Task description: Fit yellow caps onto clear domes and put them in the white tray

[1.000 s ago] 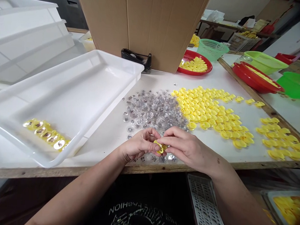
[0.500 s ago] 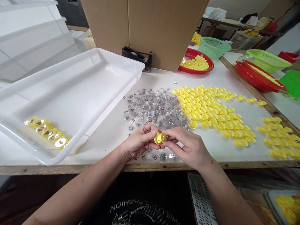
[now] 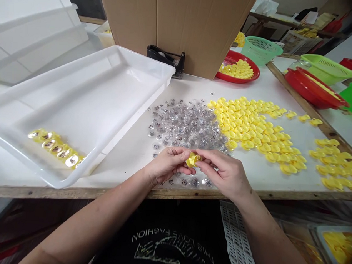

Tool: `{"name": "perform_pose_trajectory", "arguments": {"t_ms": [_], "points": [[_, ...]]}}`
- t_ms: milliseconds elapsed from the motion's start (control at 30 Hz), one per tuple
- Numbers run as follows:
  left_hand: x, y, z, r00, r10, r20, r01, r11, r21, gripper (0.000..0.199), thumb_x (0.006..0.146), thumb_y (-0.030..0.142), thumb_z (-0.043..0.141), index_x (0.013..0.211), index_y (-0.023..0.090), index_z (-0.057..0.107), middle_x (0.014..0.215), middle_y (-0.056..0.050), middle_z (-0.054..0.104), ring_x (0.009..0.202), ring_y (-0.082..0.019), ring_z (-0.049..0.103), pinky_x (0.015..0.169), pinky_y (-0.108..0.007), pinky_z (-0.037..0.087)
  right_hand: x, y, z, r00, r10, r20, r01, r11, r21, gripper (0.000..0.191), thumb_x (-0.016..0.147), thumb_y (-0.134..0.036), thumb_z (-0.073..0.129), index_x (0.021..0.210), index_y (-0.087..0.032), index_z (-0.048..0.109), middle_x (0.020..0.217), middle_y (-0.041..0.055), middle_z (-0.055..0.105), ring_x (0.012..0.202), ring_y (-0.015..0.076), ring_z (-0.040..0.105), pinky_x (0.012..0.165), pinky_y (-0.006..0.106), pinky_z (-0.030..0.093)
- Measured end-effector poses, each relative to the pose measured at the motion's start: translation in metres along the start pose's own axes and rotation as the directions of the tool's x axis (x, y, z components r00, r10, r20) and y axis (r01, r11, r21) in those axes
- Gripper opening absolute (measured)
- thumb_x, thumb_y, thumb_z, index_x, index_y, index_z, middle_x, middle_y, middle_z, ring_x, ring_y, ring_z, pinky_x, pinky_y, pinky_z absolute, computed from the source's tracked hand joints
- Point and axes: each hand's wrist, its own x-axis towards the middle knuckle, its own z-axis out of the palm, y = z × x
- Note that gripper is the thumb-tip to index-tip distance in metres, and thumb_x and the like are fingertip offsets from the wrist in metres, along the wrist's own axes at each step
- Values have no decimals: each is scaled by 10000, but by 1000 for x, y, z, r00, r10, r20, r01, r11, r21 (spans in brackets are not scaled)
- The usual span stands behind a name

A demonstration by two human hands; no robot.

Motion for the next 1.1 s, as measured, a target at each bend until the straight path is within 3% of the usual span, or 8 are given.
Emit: {"name": "perform_pose_trajectory", "arguments": {"t_ms": [233, 433, 633, 833, 1000, 1100], "points": [[0, 0, 1, 1000, -14, -7, 14, 1000, 11, 221, 805, 292, 686, 863, 84, 639, 716, -66, 687, 619, -125, 682, 529, -141, 532, -2, -1, -3, 999, -5, 43, 6, 1000, -22, 325, 836, -186, 633, 1154, -251, 624, 939, 35, 699, 766, 159, 661, 703, 303, 565], [0, -1, 2, 1000, -11, 7, 10, 1000, 24, 282, 776, 336, 711, 847, 85, 605, 697, -62, 685, 612, -128, 684, 523, -144, 533, 1, -6, -4, 999, -21, 39, 24, 995, -94, 261, 826, -155, 639, 1081, -208, 651, 916, 48, 694, 776, 162, 653, 687, 293, 543], [0, -2, 5, 999, 47, 16, -47, 998, 32, 361, 716, 399, 751, 832, 91, 603, 675, -47, 677, 565, -125, 667, 500, -168, 524, 3, -14, -4, 1000, -1, 18, 3, 991, -136, 229, 795, -114, 667, 1022, -150, 673, 861, 60, 668, 734, 149, 633, 656, 270, 518], [2, -4, 1, 991, 124, -46, -119, 988, 101, 368, 697, 398, 763, 869, 95, 642, 719, -34, 668, 578, -111, 642, 517, -190, 514, 4, -17, 6, 999, -51, 17, 54, 960, -276, 152, 846, -129, 603, 987, -131, 660, 826, 74, 653, 724, 165, 627, 652, 285, 514], [0, -3, 3, 986, 168, 14, -168, 964, 209, 402, 809, 471, 625, 950, 96, 652, 830, -68, 672, 695, -109, 623, 659, -230, 517, -1, -14, 17, 997, -38, -63, 17, 951, -308, 115, 846, -135, 594, 947, -143, 650, 805, 59, 631, 693, 156, 607, 646, 288, 512], [-3, -3, 8, 978, 208, 9, -201, 933, 298, 347, 772, 385, 700, 956, 108, 599, 811, -47, 654, 724, -109, 610, 667, -219, 484, -5, -12, 20, 992, 11, -129, -44, 965, -258, 120, 837, -146, 604, 949, -151, 648, 783, 47, 611, 700, 159, 598, 645, 294, 511]]}}
